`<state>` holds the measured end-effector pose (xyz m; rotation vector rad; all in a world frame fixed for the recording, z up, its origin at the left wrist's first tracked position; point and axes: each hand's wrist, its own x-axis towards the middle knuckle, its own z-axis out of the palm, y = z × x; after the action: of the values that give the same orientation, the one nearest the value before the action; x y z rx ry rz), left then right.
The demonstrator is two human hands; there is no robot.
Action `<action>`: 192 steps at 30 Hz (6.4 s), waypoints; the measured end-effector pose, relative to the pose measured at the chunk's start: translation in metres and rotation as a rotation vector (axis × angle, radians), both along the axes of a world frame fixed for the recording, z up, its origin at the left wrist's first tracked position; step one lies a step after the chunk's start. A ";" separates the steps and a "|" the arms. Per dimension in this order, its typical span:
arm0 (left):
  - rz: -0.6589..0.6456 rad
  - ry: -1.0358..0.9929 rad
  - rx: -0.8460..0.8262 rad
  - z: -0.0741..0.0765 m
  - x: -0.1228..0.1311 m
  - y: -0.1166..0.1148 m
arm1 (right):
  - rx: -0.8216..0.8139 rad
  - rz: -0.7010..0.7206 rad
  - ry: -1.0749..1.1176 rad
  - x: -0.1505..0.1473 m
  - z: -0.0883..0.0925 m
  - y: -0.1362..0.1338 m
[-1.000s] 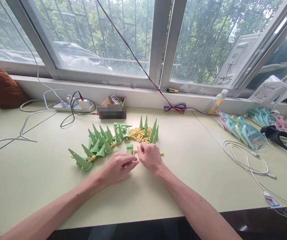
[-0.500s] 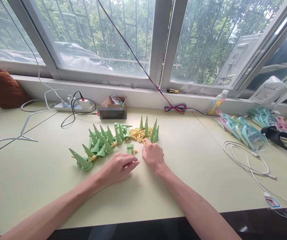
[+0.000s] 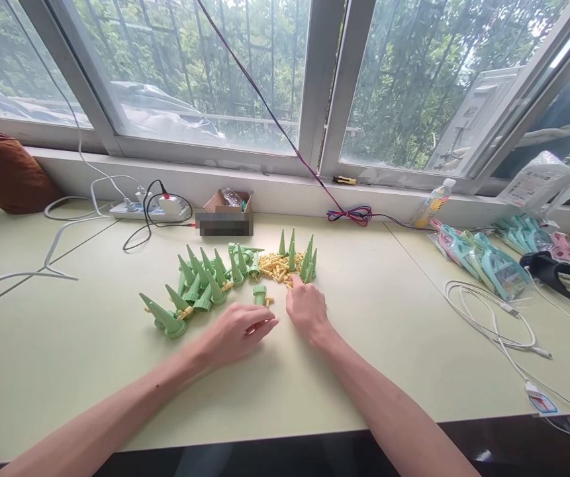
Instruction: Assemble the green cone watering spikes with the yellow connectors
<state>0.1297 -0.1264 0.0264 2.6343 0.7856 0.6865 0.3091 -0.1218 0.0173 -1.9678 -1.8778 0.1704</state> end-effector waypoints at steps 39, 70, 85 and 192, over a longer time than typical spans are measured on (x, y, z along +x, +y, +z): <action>-0.004 -0.033 0.068 -0.004 0.001 0.002 | 0.025 -0.032 0.060 0.001 -0.003 0.001; 0.325 -0.442 -0.131 0.002 0.001 0.015 | 0.275 0.449 0.557 -0.009 -0.007 -0.007; 0.282 -0.506 -0.265 0.005 0.002 0.013 | 0.244 0.464 0.635 -0.009 -0.003 -0.009; 0.494 -0.413 -0.436 0.005 -0.001 0.017 | 0.258 0.258 0.699 -0.009 0.005 -0.008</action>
<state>0.1288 -0.1097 0.0317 1.8355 1.2908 1.0048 0.2997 -0.1301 0.0219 -1.2585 -1.5672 0.5756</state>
